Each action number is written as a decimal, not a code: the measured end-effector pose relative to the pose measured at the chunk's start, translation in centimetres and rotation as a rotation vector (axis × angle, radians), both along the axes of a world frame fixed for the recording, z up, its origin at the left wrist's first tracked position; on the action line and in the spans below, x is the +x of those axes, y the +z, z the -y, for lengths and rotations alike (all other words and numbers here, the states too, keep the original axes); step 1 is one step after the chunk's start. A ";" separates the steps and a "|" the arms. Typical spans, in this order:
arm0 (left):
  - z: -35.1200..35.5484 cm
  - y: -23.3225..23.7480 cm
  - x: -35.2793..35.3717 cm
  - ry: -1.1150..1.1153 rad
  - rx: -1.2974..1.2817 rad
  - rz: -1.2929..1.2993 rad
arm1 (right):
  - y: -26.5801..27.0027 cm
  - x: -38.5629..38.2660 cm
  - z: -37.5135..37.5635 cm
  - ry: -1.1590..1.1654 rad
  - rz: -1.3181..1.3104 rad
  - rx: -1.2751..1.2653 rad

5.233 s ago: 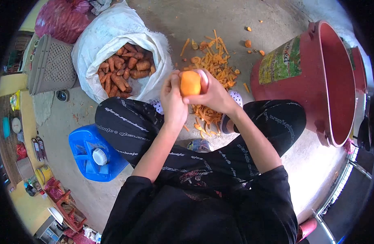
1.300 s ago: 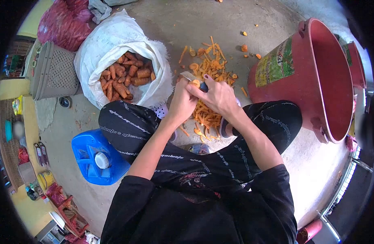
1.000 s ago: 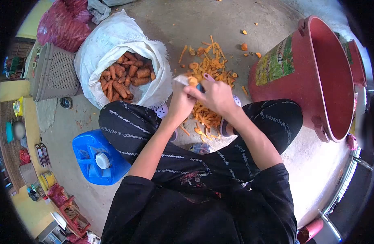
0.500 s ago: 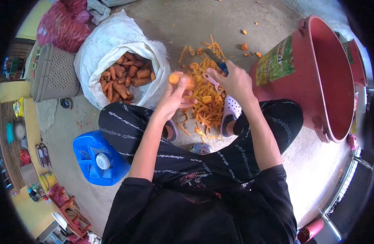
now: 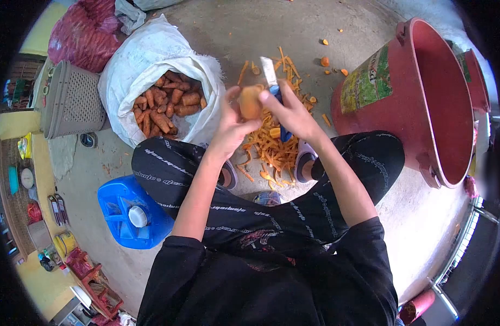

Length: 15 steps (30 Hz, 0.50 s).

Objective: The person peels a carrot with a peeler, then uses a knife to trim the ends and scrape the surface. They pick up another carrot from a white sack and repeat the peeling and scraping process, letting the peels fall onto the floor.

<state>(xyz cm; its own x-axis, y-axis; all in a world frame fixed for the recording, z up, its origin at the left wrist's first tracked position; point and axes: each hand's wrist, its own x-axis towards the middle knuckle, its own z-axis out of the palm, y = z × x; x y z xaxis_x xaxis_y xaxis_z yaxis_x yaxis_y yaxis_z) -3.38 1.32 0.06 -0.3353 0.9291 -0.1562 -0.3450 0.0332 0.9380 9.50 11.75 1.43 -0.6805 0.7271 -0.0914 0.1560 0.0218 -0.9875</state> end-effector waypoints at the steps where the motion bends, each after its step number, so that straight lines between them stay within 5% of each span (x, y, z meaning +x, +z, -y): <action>1: 0.0 -0.3 0.1 -0.051 -0.020 -0.099 | 0.4 0.2 0.1 0.042 0.109 0.081; 3: 0.1 -0.9 0.2 -0.152 -0.063 -0.298 | 1.4 0.6 0.4 0.128 0.326 0.243; 7: 0.0 -1.3 0.8 0.021 -0.020 -0.555 | 3.0 1.1 0.2 0.063 0.578 0.537; 10: -0.2 -1.3 0.7 0.066 -0.028 -0.439 | 2.9 1.5 0.5 -0.007 0.570 0.625; 13: -0.2 -0.1 0.8 0.089 -0.005 -0.840 | 2.8 0.8 1.1 0.006 0.589 0.684; 15: -0.1 -0.5 0.8 0.081 0.001 -0.847 | 2.4 0.6 1.3 0.001 0.595 0.680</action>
<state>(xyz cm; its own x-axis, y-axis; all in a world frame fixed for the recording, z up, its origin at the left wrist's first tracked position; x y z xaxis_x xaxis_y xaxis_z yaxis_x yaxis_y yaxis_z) -2.58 1.41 -0.44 -0.4039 0.8973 0.1779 0.4724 0.0381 0.8806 10.14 10.43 3.88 -0.6588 0.7520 0.0212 0.6363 0.5721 -0.5176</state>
